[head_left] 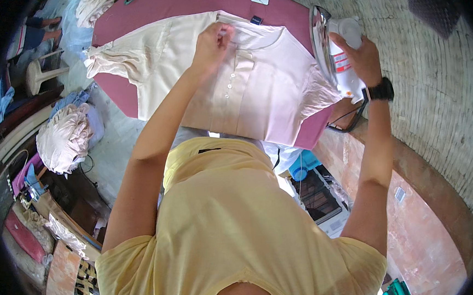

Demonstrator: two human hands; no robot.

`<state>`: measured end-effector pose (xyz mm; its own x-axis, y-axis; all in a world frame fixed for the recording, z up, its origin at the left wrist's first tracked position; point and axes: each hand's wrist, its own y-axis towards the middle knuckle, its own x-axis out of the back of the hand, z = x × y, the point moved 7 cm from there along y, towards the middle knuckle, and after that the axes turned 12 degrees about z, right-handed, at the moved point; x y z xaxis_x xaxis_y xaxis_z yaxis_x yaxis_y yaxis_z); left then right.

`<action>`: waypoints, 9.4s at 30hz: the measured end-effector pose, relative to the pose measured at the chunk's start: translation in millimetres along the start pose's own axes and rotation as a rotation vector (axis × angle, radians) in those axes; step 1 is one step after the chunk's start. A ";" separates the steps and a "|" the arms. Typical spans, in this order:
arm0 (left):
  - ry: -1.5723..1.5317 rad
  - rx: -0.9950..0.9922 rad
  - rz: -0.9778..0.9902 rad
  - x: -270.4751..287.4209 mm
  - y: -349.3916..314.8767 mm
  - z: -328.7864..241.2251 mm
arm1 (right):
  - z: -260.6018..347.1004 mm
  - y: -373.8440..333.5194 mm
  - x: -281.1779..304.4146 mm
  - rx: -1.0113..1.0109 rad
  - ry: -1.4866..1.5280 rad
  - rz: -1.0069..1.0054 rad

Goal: The person irons a shirt on an ironing board, moving the iron over the fabric and adjusting the garment to reach different sections.

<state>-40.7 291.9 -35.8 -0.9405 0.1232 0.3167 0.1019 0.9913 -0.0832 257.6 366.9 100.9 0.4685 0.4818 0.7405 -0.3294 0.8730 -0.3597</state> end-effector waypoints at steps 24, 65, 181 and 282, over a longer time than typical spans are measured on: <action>0.581 -0.516 0.066 -59.4 86.9 -56.7 | -34.7 -49.2 -137.3 -0.180 0.184 -0.394; 0.430 -0.337 -0.159 27.3 -31.8 -38.2 | 29.8 19.2 -143.3 0.084 -0.325 0.206; -0.586 0.345 1.035 -15.2 86.0 -73.3 | -23.9 -180.7 -133.5 -0.433 0.453 -0.371; 0.474 -0.097 0.210 55.7 93.2 45.6 | -32.3 -86.5 2.8 0.032 -0.065 -0.346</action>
<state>-98.3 389.0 -69.0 -0.6493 0.3044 0.6970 0.3229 0.9400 -0.1098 313.9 295.2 115.7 0.5042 0.1510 0.8503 -0.1863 0.9804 -0.0636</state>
